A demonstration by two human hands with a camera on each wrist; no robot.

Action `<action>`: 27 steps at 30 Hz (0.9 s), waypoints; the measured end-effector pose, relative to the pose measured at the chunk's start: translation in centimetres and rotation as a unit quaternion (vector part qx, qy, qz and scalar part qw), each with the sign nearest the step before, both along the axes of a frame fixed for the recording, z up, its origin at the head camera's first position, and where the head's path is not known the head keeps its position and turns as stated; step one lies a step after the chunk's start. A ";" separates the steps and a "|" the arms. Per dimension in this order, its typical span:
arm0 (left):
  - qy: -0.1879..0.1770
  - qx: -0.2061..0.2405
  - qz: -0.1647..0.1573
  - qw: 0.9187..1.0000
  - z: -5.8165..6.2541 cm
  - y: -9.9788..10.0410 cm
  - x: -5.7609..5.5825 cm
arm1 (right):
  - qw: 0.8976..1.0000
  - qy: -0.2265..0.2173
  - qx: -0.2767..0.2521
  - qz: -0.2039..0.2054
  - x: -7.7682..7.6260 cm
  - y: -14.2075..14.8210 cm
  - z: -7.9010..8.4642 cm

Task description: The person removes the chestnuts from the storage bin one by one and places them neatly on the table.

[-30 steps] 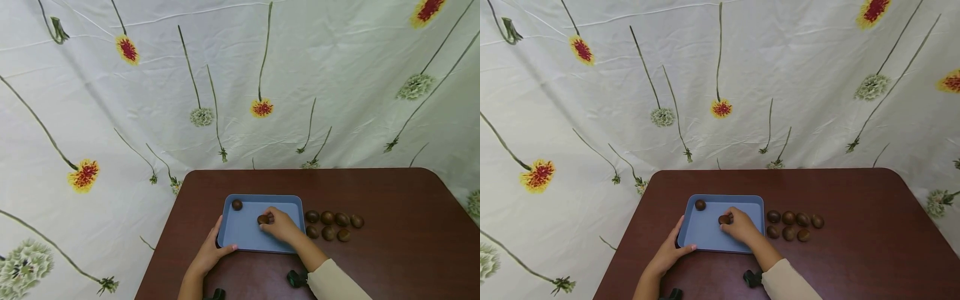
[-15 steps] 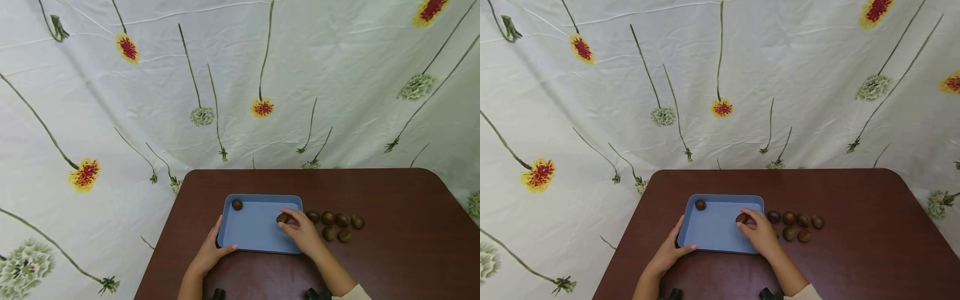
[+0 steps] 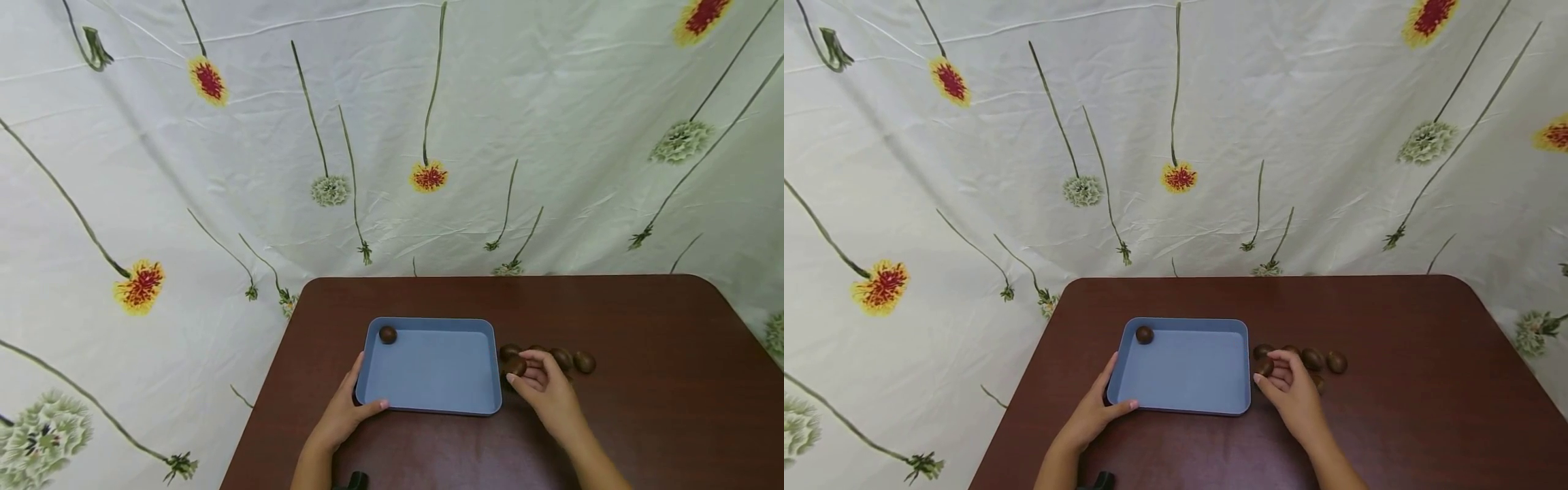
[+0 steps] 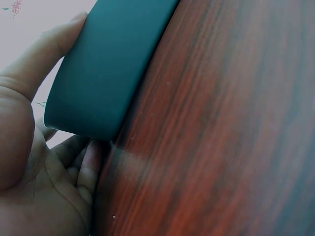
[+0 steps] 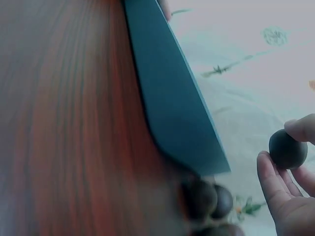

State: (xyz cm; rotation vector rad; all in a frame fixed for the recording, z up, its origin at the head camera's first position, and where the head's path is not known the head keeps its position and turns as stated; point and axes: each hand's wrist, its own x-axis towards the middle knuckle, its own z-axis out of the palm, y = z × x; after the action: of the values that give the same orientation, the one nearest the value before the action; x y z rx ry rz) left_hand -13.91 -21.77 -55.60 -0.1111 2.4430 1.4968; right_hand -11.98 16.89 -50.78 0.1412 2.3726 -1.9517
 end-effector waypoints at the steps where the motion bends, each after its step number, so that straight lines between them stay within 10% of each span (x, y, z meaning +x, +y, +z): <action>1: -0.001 0.001 0.000 1.000 0.0 0.0 0.0 | 1.000 -0.004 0.006 -0.006 0.2 0.5 -0.1; 27: -0.003 0.002 0.003 1.000 -0.2 0.0 -0.1 | 0.979 -0.117 0.169 -0.017 3.1 10.2 -1.9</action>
State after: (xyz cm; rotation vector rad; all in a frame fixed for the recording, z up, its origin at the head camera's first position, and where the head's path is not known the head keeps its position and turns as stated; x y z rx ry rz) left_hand -13.97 -21.79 -55.80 -0.1203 2.4368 1.5025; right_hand -8.91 27.10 -52.67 0.4071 2.5279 -1.4322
